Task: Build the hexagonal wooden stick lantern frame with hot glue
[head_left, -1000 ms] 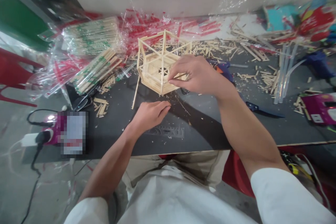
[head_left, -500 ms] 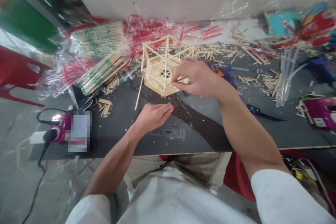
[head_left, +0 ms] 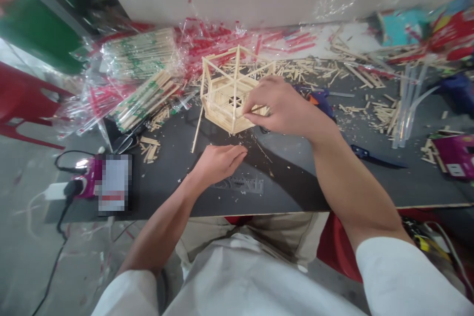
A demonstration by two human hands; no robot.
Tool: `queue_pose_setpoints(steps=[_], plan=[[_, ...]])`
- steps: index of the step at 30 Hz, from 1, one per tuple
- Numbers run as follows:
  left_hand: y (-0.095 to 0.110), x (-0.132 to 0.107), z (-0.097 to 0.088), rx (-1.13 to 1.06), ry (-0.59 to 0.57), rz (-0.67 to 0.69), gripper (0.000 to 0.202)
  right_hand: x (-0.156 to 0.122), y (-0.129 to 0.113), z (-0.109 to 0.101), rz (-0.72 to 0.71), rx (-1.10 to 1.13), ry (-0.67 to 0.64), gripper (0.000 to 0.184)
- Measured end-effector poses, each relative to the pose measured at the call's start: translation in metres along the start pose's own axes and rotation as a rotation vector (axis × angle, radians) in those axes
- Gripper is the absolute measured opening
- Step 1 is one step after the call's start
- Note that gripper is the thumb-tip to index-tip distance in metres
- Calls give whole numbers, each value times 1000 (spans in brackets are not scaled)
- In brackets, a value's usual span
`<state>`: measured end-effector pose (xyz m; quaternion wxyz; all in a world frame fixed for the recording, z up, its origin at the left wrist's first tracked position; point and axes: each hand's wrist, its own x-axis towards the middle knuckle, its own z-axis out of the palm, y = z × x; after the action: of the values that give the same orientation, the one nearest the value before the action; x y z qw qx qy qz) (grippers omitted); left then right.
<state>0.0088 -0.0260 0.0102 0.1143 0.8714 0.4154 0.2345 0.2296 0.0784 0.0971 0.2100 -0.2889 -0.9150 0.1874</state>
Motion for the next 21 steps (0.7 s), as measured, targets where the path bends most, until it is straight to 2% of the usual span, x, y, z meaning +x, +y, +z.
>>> queue_pose_setpoints(steps=[7,14,17,21], plan=[[0,2,-3,13,14,27,26,-3,-3,-6,23,-63,-42,19],[-2,1,1,12,-36,-27,26,0,-7,8,58,-104,15,21],[-3,1,2,13,-39,-48,28,-9,-7,17,83,-116,116,25],[-2,2,1,16,-59,-54,27,-35,-1,36,136,-157,376,40]])
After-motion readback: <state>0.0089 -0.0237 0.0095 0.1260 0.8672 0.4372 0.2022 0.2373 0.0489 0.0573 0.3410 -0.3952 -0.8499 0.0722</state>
